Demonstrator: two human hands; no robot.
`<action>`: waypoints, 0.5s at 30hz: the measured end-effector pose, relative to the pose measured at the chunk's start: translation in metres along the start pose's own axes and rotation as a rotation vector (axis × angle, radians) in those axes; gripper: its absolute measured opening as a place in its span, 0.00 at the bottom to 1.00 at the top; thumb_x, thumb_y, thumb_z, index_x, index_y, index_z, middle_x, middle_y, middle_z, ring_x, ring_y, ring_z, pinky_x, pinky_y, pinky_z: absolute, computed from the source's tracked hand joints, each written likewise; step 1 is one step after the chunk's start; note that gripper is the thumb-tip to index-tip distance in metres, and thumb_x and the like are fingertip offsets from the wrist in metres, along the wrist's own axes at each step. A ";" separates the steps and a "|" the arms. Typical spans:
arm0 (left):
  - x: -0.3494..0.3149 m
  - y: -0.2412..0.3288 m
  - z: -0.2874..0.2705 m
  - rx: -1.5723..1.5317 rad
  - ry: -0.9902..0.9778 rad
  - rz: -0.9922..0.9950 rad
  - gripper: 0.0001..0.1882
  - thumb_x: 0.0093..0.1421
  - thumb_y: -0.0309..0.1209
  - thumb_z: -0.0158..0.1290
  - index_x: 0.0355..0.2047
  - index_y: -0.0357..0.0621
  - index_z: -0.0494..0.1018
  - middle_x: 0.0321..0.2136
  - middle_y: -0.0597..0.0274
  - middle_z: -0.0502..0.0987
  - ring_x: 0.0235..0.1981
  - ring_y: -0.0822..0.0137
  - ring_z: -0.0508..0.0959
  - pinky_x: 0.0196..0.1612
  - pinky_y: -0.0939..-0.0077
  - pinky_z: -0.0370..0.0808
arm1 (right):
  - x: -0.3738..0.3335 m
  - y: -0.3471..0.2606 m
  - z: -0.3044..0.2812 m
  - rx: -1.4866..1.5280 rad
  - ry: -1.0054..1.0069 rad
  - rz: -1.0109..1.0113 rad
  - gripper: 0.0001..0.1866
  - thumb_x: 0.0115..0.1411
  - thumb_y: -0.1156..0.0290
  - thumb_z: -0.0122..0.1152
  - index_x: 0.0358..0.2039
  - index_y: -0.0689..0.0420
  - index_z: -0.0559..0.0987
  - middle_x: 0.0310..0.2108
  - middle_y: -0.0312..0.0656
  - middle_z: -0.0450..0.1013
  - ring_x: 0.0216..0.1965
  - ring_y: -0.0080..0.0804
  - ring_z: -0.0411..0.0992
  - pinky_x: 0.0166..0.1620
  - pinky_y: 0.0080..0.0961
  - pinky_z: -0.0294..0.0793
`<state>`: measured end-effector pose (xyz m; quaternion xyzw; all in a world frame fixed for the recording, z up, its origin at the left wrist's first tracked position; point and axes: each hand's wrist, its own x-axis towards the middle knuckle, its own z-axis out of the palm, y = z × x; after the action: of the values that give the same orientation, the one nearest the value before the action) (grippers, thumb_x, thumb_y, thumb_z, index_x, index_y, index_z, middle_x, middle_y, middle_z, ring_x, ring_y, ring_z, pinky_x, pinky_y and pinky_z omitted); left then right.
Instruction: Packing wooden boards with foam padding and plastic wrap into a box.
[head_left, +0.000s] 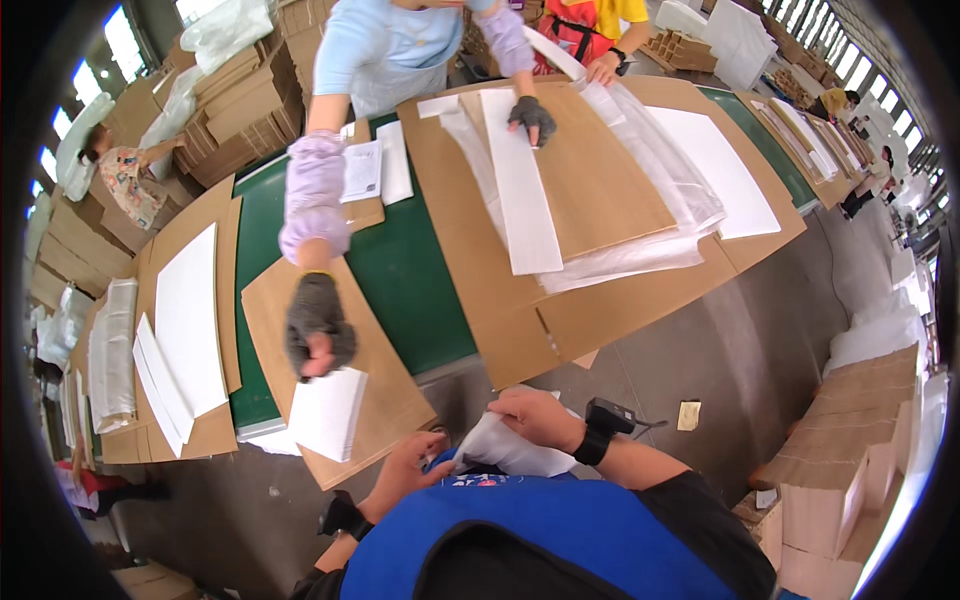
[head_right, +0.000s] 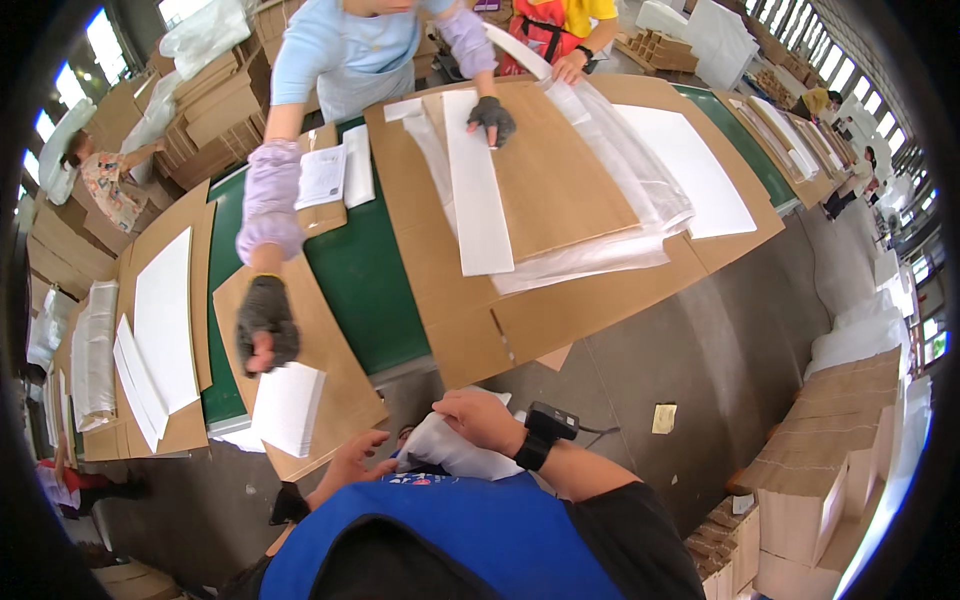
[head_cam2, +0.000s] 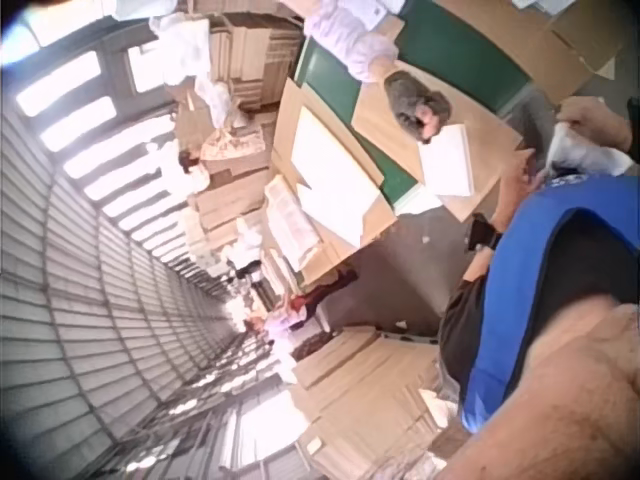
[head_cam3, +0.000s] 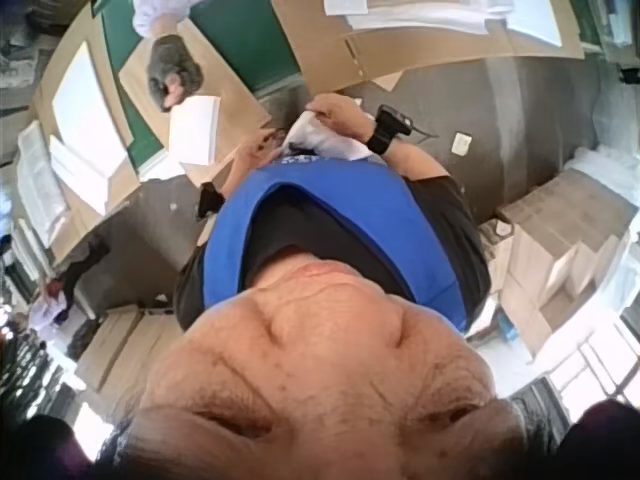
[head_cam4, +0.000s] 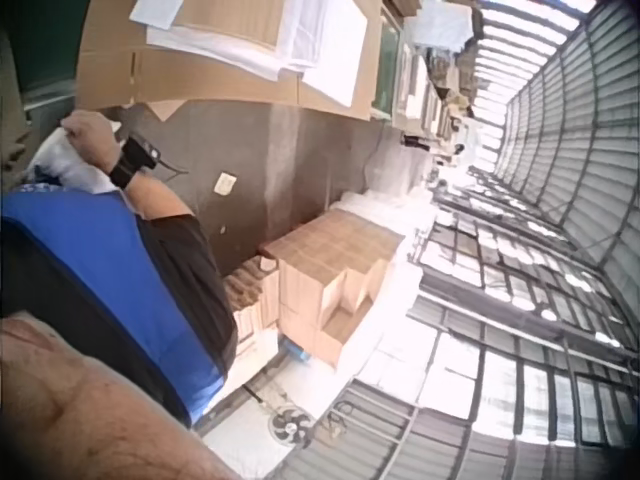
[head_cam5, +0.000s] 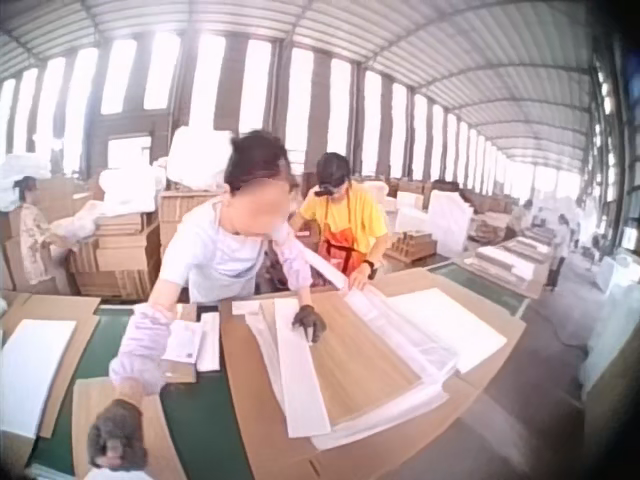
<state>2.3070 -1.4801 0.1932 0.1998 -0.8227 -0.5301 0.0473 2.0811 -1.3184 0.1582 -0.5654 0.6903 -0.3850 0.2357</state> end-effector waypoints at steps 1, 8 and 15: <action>0.008 0.004 0.021 0.037 -0.029 -0.017 0.23 0.54 0.33 0.65 0.48 0.37 0.73 0.40 0.51 0.77 0.42 0.58 0.77 0.45 0.69 0.74 | -0.006 0.001 -0.017 -0.037 0.040 -0.026 0.08 0.56 0.73 0.58 0.37 0.59 0.79 0.32 0.44 0.75 0.38 0.45 0.74 0.39 0.37 0.74; 0.048 0.040 0.110 -0.260 -0.378 -0.101 0.23 0.56 0.33 0.63 0.50 0.37 0.73 0.43 0.48 0.76 0.48 0.55 0.75 0.52 0.66 0.70 | -0.060 0.024 -0.087 -0.045 0.141 -0.036 0.10 0.54 0.76 0.59 0.39 0.58 0.79 0.32 0.43 0.74 0.37 0.44 0.74 0.38 0.34 0.74; 0.095 0.067 0.128 -0.036 -0.350 0.040 0.19 0.56 0.31 0.62 0.48 0.40 0.74 0.43 0.48 0.76 0.48 0.51 0.75 0.52 0.63 0.71 | -0.057 0.045 -0.129 -0.150 0.198 -0.035 0.05 0.52 0.76 0.59 0.32 0.56 0.77 0.27 0.41 0.72 0.32 0.44 0.73 0.34 0.36 0.73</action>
<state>2.1646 -1.3834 0.1844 0.0874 -0.8125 -0.5705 -0.0824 1.9701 -1.2262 0.1926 -0.5525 0.7271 -0.3905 0.1167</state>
